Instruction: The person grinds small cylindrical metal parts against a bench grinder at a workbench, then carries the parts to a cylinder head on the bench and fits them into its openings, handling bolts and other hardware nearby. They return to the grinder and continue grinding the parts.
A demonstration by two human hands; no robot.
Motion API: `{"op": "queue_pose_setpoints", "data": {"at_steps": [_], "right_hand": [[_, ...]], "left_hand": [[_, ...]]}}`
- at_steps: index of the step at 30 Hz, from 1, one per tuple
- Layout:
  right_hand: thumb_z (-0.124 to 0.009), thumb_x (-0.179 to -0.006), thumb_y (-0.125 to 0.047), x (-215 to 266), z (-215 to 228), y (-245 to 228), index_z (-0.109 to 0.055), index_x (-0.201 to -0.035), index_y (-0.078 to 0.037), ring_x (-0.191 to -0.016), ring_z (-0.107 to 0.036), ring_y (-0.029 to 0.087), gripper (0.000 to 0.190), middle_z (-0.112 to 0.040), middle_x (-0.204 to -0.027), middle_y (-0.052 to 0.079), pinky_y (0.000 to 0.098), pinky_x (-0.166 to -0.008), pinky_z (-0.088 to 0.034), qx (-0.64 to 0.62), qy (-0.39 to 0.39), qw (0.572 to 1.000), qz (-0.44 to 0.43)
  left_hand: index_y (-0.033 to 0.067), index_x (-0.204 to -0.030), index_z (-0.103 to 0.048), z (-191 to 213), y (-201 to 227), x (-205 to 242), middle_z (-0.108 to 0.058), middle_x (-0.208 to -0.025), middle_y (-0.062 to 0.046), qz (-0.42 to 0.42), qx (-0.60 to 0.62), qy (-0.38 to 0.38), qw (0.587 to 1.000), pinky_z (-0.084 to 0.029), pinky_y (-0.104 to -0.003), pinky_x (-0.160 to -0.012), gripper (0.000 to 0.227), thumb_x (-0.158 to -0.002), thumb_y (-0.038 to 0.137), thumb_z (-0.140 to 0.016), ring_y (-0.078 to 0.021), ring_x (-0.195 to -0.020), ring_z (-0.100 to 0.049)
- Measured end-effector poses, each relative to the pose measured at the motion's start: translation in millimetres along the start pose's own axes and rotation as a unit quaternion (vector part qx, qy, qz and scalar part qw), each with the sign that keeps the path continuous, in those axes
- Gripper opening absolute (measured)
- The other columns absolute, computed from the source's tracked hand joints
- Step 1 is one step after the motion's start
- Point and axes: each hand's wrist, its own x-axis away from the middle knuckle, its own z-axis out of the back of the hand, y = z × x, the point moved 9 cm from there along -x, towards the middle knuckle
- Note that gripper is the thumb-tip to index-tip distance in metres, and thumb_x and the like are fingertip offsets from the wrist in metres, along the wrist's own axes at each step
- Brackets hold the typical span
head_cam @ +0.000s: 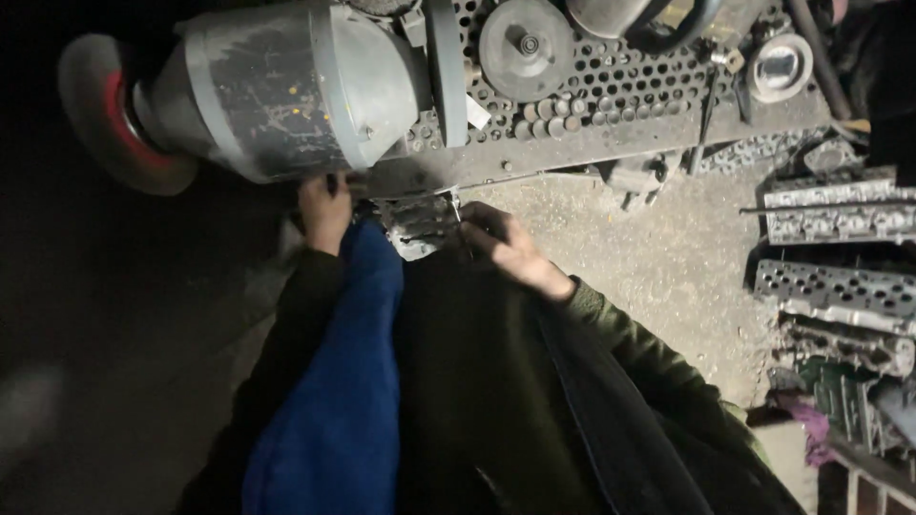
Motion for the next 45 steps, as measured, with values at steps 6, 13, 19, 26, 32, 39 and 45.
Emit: {"op": "queue_pose_setpoints", "data": {"at_steps": [6,13,19,26,32,39,45], "right_hand": [[-0.061,-0.1,-0.022,32,2,6,-0.06,-0.128,0.001,-0.104,-0.064,0.014,0.036,-0.067,-0.116,0.007,0.028,-0.087,-0.055,-0.041,0.09,0.991,0.09],[-0.066,-0.099,-0.016,49,43,56,-0.064,-0.124,0.003,-0.09,-0.068,0.015,0.031,-0.072,-0.106,0.009,0.0291,-0.079,-0.058,-0.172,0.148,0.973,-0.04],[-0.065,-0.103,-0.012,49,138,43,-0.067,-0.131,0.003,-0.106,-0.066,0.015,0.032,-0.071,-0.12,0.009,0.0273,-0.092,-0.054,-0.045,0.13,0.99,0.022],[-0.066,-0.097,-0.011,62,285,38,-0.07,-0.126,0.001,-0.101,-0.071,0.018,0.032,-0.077,-0.113,0.012,0.0301,-0.09,-0.056,0.028,0.128,0.99,-0.058],[-0.074,-0.082,-0.013,46,354,52,-0.059,-0.139,-0.002,-0.121,-0.056,0.043,0.06,-0.06,-0.136,0.025,0.0481,-0.104,-0.049,0.49,0.162,0.85,0.104],[-0.083,-0.067,-0.02,21,372,74,-0.051,-0.144,0.0,-0.116,-0.045,0.051,0.085,-0.049,-0.129,0.027,0.0555,-0.099,-0.046,0.565,0.048,0.819,0.089],[-0.085,-0.065,-0.028,10,369,82,-0.055,-0.14,-0.004,-0.117,-0.046,0.047,0.084,-0.048,-0.13,0.027,0.0577,-0.095,-0.045,0.61,0.011,0.787,0.094]], "left_hand": [[0.0074,-0.101,-0.078,-3,16,-1,-0.08,-0.093,-0.013,0.068,0.208,-0.125,0.968,-0.058,-0.043,-0.089,0.043,-0.103,0.044,-0.055,-0.033,-0.09,-0.078],[0.0035,-0.105,-0.077,-28,173,62,-0.077,-0.092,-0.017,0.012,0.22,-0.29,0.931,-0.056,-0.041,-0.078,0.046,-0.101,0.046,-0.06,-0.0299,-0.085,-0.076],[0.003,-0.111,-0.073,-102,292,71,-0.076,-0.09,-0.017,-0.065,0.25,-0.377,0.89,-0.057,-0.041,-0.076,0.047,-0.098,0.047,-0.064,-0.0296,-0.083,-0.077],[0.008,-0.121,-0.072,-201,385,53,-0.074,-0.096,-0.019,-0.032,0.124,-0.294,0.947,-0.056,-0.046,-0.076,0.045,-0.097,0.045,-0.064,-0.0358,-0.088,-0.072],[0.0001,-0.125,-0.068,-219,440,22,-0.064,-0.121,-0.019,-0.179,0.004,-0.15,0.972,-0.051,-0.047,-0.082,0.035,-0.11,0.031,-0.058,-0.0379,-0.101,-0.06],[0.0031,-0.113,-0.067,-234,464,5,-0.062,-0.122,-0.012,-0.212,-0.125,-0.106,0.964,-0.049,-0.047,-0.094,0.024,-0.108,0.025,-0.059,-0.0337,-0.112,-0.056],[0.0014,-0.122,-0.067,-246,447,16,-0.065,-0.125,-0.016,-0.211,-0.106,-0.102,0.966,-0.052,-0.046,-0.088,0.03,-0.108,0.026,-0.059,-0.0422,-0.117,-0.056]]}}
